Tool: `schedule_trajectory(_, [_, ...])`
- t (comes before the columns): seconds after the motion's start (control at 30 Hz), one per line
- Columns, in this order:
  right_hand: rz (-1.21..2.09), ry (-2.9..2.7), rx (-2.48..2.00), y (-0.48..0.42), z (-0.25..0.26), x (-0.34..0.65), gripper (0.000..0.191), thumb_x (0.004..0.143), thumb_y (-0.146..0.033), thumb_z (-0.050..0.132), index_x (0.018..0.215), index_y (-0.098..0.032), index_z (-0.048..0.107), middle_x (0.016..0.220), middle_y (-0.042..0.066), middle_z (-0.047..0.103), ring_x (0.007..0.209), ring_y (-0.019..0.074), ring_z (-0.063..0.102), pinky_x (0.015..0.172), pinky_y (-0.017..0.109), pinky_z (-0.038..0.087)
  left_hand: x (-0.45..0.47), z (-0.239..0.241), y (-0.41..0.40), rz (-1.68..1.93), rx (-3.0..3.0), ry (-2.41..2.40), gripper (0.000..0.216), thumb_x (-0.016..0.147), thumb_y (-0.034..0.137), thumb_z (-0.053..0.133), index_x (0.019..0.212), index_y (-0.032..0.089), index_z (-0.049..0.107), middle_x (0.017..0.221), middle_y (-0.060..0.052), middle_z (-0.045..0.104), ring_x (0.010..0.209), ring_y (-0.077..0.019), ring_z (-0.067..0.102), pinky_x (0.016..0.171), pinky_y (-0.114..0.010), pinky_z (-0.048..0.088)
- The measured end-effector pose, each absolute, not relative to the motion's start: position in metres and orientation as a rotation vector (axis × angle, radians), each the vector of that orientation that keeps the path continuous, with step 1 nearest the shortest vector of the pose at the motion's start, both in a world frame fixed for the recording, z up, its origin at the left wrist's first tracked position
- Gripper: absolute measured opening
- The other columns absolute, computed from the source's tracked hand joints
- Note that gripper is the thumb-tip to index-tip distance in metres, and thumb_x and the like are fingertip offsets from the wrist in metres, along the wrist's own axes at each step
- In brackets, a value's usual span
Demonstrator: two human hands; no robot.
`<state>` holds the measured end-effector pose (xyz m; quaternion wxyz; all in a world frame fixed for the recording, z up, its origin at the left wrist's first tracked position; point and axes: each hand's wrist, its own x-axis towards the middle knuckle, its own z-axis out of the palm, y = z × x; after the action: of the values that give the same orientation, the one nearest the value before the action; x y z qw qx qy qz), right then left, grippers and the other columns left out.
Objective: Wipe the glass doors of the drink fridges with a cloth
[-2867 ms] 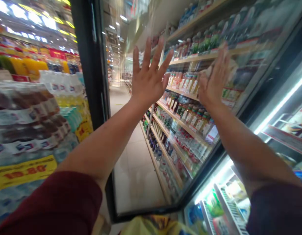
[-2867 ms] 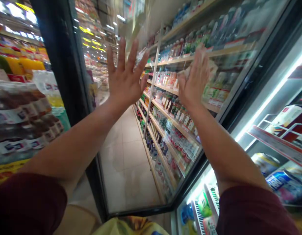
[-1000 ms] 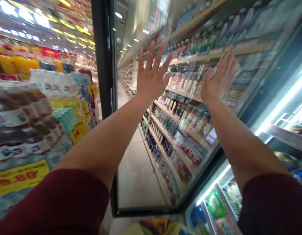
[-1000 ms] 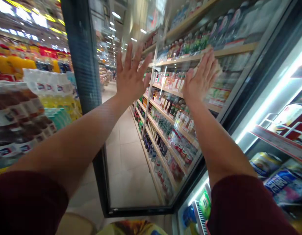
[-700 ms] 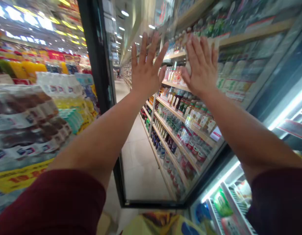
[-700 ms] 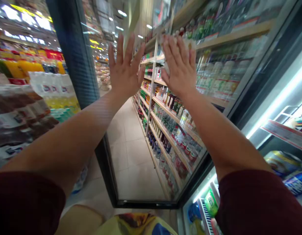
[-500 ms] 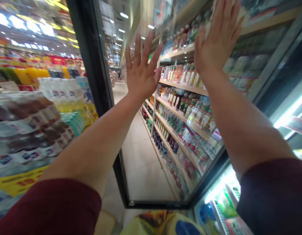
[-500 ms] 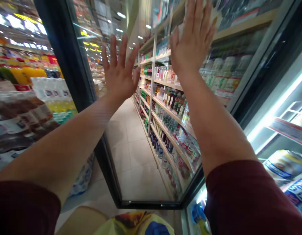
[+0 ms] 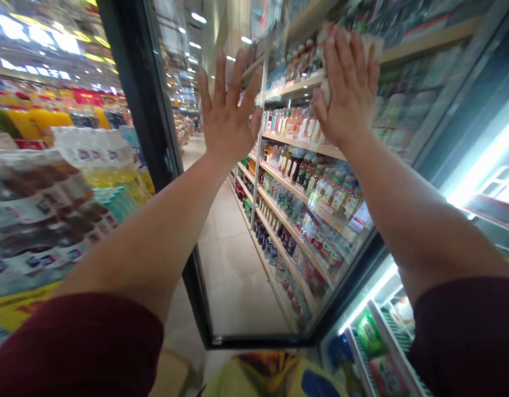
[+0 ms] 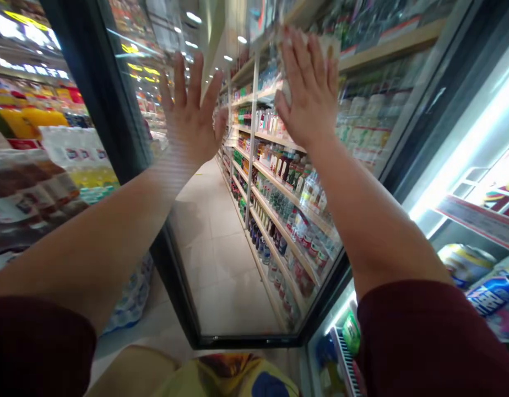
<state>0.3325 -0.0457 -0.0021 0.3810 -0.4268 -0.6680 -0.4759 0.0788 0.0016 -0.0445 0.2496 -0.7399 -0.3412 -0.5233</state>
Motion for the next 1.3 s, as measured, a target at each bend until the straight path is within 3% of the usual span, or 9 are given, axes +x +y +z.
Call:
schedule_trajectory(0.17, [-1.058,-1.377,-1.229,-0.032,0.005,0.329,0.067,0.100,-0.048,0.030,0.160,-0.018,0.021,0.168,0.000,0.019,0.156,0.0267,0.013,0.128,0.057,0.009,0.081,-0.050,-0.022,-1.386,-2.005,-0.981,0.071,0.090,0.065,0.022,0.158,0.043,0.021,0.160,0.029,0.003,0.153,-0.0098,-0.020,0.128,-0.049,-0.018])
schedule_trajectory(0.33, [-1.081,-1.402,-1.201,-0.030,-0.027,0.279,0.066,0.099,-0.045,0.026,0.159,-0.021,0.026,0.167,0.000,0.023,0.156,0.0276,0.017,0.129,0.057,0.012,0.083,-0.050,-0.031,-1.366,-2.068,-1.004,0.083,0.082,0.073,0.036,0.158,0.045,0.017,0.160,0.026,0.017,0.151,-0.0118,-0.024,0.127,-0.057,-0.014])
schedule_trajectory(0.5, [-1.151,-1.779,-1.110,-0.041,-0.069,0.276,0.064,0.100,-0.044,0.025,0.161,-0.024,0.025,0.167,0.000,0.022,0.157,0.0276,0.014,0.129,0.059,0.014,0.081,-0.050,-0.028,-1.417,-1.977,-0.937,0.065,0.092,0.061,0.031,0.155,0.042,0.030,0.164,0.021,0.008,0.157,-0.0175,-0.005,0.129,-0.054,-0.011])
schedule_trajectory(0.6, [-1.171,-1.936,-1.075,-0.046,-0.078,0.307,0.065,0.100,-0.048,0.027,0.161,-0.026,0.021,0.168,-0.002,0.020,0.158,0.0252,0.012,0.130,0.056,0.013,0.083,-0.050,-0.029,-1.394,-1.921,-0.943,0.062,0.094,0.056,0.037,0.155,0.044,0.029,0.164,0.022,0.009,0.157,-0.0178,-0.003,0.130,-0.051,-0.008])
schedule_trajectory(0.7, [-1.176,-1.924,-1.081,-0.050,-0.077,0.347,0.066,0.100,-0.050,0.030,0.161,-0.023,0.024,0.168,-0.001,0.021,0.157,0.0238,0.013,0.130,0.053,0.011,0.085,-0.051,-0.030,-1.353,-1.888,-0.938,0.063,0.097,0.049,0.040,0.158,0.038,0.024,0.166,0.017,0.008,0.157,-0.0221,-0.003,0.129,-0.056,-0.007])
schedule_trajectory(0.8, [-1.111,-1.746,-1.115,-0.053,-0.070,0.382,0.068,0.099,-0.050,0.032,0.160,-0.019,0.026,0.168,0.003,0.021,0.157,0.0240,0.013,0.128,0.052,0.008,0.085,-0.051,-0.029,-1.353,-1.854,-0.908,0.064,0.099,0.045,0.041,0.159,0.034,0.022,0.167,0.015,0.005,0.157,-0.0248,-0.003,0.128,-0.059,-0.009])
schedule_trajectory(1.0, [-0.989,-1.332,-1.216,-0.048,-0.028,0.389,0.069,0.099,-0.045,0.027,0.160,-0.011,0.022,0.168,0.009,0.020,0.156,0.0248,0.013,0.125,0.054,0.009,0.078,-0.052,-0.036,-1.412,-1.888,-0.850,0.060,0.095,0.050,0.042,0.153,0.053,0.026,0.161,0.026,0.010,0.157,-0.0204,0.003,0.132,-0.050,-0.003])
schedule_trajectory(1.17, [-0.890,-1.271,-1.322,-0.051,0.024,0.315,0.066,0.102,-0.038,0.032,0.161,-0.011,0.018,0.169,0.006,0.015,0.157,0.0277,0.010,0.126,0.054,0.007,0.081,-0.053,-0.042,-1.289,-1.764,-0.890,0.061,0.100,0.047,0.034,0.159,0.034,0.027,0.167,0.010,0.015,0.157,-0.0270,0.005,0.129,-0.058,0.002])
schedule_trajectory(1.3, [-0.897,-1.449,-1.436,-0.061,0.047,0.251,0.066,0.103,-0.031,0.037,0.162,-0.019,0.012,0.171,0.000,0.006,0.157,0.0260,0.004,0.127,0.050,-0.001,0.082,-0.052,-0.044,-1.346,-1.810,-0.916,0.060,0.099,0.050,0.038,0.157,0.037,0.029,0.166,0.014,0.016,0.157,-0.0232,0.002,0.130,-0.056,-0.005])
